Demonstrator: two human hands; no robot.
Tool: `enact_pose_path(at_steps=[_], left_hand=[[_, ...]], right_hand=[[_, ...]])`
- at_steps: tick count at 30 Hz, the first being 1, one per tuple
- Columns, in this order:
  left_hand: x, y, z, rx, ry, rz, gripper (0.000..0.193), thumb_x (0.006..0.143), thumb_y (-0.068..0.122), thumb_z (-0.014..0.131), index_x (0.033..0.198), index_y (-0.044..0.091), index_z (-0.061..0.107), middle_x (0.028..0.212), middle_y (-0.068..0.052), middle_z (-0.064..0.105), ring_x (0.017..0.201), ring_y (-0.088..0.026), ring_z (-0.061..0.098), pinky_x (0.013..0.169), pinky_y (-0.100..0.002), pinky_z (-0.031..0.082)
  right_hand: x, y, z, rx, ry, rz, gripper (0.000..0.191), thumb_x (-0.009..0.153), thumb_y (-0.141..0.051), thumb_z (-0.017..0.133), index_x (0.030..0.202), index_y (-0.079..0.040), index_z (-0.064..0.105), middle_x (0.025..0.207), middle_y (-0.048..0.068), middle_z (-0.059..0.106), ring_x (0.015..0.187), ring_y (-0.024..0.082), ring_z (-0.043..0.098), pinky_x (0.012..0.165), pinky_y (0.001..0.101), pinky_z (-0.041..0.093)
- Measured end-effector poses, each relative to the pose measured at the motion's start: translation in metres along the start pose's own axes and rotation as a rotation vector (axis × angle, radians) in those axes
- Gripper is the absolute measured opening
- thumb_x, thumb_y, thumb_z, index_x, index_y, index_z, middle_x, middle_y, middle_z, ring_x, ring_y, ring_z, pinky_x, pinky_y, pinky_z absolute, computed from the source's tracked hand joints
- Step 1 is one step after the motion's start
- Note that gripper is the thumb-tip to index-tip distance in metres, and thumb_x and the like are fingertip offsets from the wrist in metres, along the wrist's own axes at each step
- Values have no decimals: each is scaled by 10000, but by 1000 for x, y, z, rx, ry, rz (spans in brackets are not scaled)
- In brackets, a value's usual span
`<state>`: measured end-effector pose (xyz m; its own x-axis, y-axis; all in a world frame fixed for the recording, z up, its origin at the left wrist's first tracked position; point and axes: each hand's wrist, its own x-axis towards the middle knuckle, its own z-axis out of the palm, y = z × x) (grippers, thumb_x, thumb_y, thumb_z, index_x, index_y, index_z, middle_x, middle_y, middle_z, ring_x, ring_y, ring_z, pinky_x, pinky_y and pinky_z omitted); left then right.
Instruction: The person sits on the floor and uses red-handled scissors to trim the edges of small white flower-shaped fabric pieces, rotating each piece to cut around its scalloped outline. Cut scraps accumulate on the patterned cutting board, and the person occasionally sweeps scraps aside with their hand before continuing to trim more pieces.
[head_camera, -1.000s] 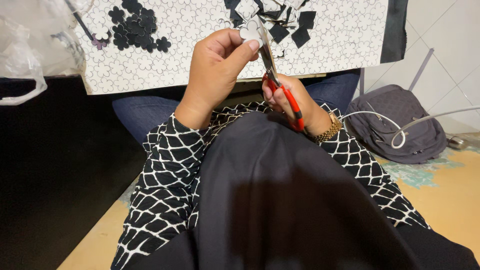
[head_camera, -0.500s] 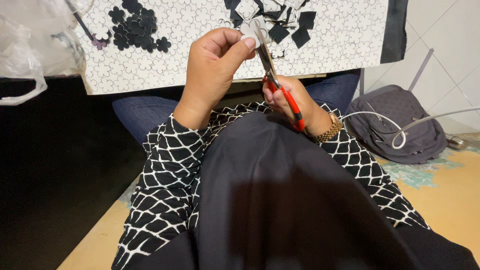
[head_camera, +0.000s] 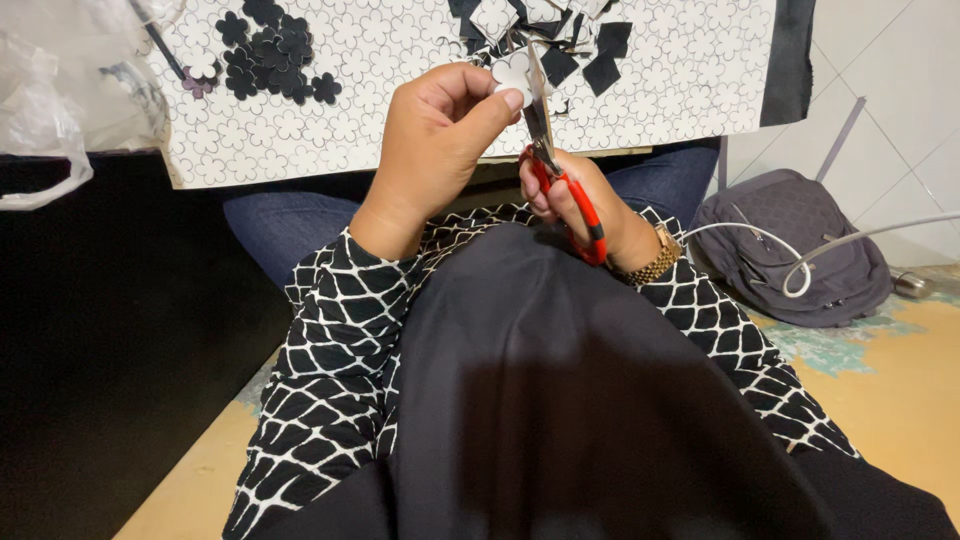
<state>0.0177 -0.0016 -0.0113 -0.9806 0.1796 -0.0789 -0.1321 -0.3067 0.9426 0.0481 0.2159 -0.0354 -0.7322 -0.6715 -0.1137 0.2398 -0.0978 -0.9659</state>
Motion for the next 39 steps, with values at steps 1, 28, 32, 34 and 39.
enact_pose_path(at_steps=[1, 28, 32, 34, 39], left_hand=[[0, 0, 0, -2, 0, 0, 127, 1003, 113, 729, 985, -4, 683, 928, -39, 734, 858, -66, 666, 785, -215, 538], [-1, 4, -3, 14, 19, -14, 128, 991, 104, 737, 986, -17, 696, 923, -47, 741, 851, -68, 678, 777, -217, 550], [0, 5, -3, 29, 30, -14, 133, 990, 108, 741, 976, -18, 701, 915, -47, 742, 843, -66, 674, 771, -215, 547], [0, 5, -3, 27, 27, -6, 132, 989, 110, 741, 977, -15, 698, 912, -46, 740, 839, -67, 672, 767, -215, 545], [-1, 7, -5, 43, 33, 14, 130, 998, 110, 737, 991, -16, 704, 919, -43, 735, 845, -69, 664, 770, -216, 539]], right_hand=[[0, 0, 0, 9, -2, 2, 663, 990, -727, 531, 1055, -68, 499, 851, -26, 456, 735, 53, 381, 643, 201, 344], [-1, 0, -1, 25, -15, 8, 635, 991, -712, 549, 1016, -80, 496, 829, -29, 450, 714, 56, 374, 638, 206, 342], [-2, 0, -1, 20, -5, 23, 639, 985, -715, 549, 1013, -78, 501, 834, -27, 454, 722, 57, 380, 633, 206, 341], [-2, 1, -1, 7, -1, 29, 639, 983, -718, 547, 1006, -81, 501, 834, -28, 461, 722, 54, 379, 633, 204, 338], [-3, 4, -3, 40, -12, 43, 620, 986, -704, 564, 995, -86, 507, 828, -30, 462, 714, 50, 377, 634, 202, 340]])
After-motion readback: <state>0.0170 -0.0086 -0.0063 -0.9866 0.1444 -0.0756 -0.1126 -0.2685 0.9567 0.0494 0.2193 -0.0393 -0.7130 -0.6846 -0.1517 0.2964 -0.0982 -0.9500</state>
